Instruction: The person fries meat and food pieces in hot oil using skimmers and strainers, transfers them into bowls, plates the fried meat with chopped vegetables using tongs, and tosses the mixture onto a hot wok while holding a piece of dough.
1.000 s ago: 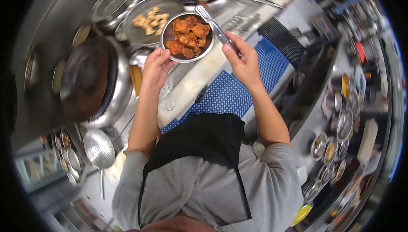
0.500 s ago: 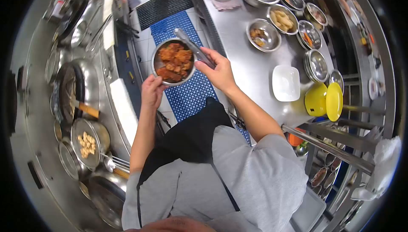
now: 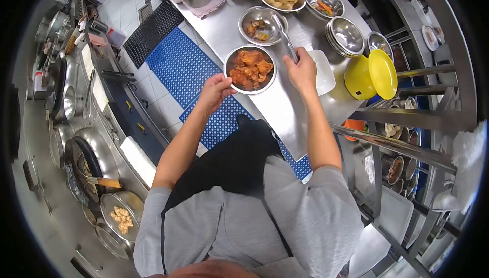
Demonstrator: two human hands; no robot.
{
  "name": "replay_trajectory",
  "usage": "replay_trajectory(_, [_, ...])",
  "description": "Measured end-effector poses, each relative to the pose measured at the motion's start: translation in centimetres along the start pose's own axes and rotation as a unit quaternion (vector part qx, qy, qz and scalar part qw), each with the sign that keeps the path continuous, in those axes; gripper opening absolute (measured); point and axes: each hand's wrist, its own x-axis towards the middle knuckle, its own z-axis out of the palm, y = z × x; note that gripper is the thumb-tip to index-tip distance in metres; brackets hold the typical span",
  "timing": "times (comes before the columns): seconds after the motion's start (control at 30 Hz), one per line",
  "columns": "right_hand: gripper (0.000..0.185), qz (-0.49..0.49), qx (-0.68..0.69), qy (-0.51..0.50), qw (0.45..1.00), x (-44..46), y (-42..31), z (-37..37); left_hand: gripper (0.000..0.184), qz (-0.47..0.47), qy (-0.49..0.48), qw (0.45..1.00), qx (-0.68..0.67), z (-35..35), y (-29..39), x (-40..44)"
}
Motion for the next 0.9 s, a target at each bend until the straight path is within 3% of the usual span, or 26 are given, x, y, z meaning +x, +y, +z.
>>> replay_trajectory(0.2, [0.042,0.017,-0.116,-0.039,0.992,8.1,-0.4,2.5,0.012,-0.007,0.014,1.000,-0.006,1.9,-0.5,0.8])
replay_trajectory(0.27, [0.044,0.032,-0.086,-0.070,0.993,9.6,-0.5,3.6,0.026,-0.010,0.010,1.000,-0.005,1.8,0.0,-0.2])
replay_trajectory(0.3, [0.047,-0.041,-0.135,-0.025,0.990,9.1,-1.5,3.2,0.032,-0.004,0.019,1.000,-0.002,2.1,1.0,-1.5])
replay_trajectory(0.37, [0.048,-0.022,-0.196,-0.030,0.980,8.7,-3.4,2.3,0.051,0.001,0.023,1.000,0.019,1.4,2.1,-4.3])
replay_trajectory(0.4, [0.049,-0.027,-0.213,-0.009,0.977,9.0,-3.4,2.2,0.051,0.009,0.040,0.999,0.035,0.5,2.6,-6.0])
replay_trajectory(0.47, [0.054,-0.083,-0.168,-0.003,0.982,8.2,-4.2,1.7,0.049,0.031,0.096,0.993,0.066,-1.8,3.5,-10.8])
replay_trajectory(0.5, [0.055,-0.159,-0.144,0.024,0.976,8.0,-3.8,2.3,0.046,0.056,0.137,0.987,0.065,-2.6,4.5,-14.1])
replay_trajectory(0.53, [0.046,-0.185,-0.086,-0.023,0.979,7.7,-4.1,2.6,0.043,0.092,0.189,0.973,0.099,-4.3,5.1,-17.4])
replay_trajectory(0.57, [0.034,-0.147,0.007,-0.092,0.985,5.6,-7.3,2.8,0.041,0.122,0.246,0.952,0.133,-5.7,5.4,-20.8])
replay_trajectory(0.6, [0.025,-0.187,0.093,-0.116,0.971,5.1,-7.7,4.5,0.039,0.144,0.303,0.927,0.167,-6.9,5.4,-24.4])
replay_trajectory(0.63, [0.024,-0.155,0.151,-0.166,0.962,3.7,-9.2,6.1,0.034,0.184,0.398,0.863,0.252,-8.0,5.3,-28.0])
replay_trajectory(0.67, [0.024,-0.116,0.201,-0.213,0.949,2.5,-10.6,7.4,0.032,0.210,0.490,0.814,0.233,-7.3,6.0,-31.5])
replay_trajectory(0.73, [0.024,-0.137,0.192,-0.284,0.929,0.4,-12.9,10.9,0.032,0.193,0.662,0.660,0.297,-7.8,4.9,-38.7])
replay_trajectory(0.8, [0.024,-0.186,0.202,-0.385,0.881,-1.4,-14.8,15.1,0.032,0.114,0.773,0.427,0.455,-7.6,3.0,-45.7])
replay_trajectory(0.87, [0.023,-0.267,0.159,-0.444,0.841,-3.7,-17.0,18.7,0.034,0.009,0.844,0.310,0.438,-6.1,0.6,-50.6])
replay_trajectory(0.9, [0.024,-0.269,0.130,-0.475,0.828,-6.1,-19.2,19.3,0.037,-0.027,0.862,0.292,0.414,-5.8,-1.1,-52.5])
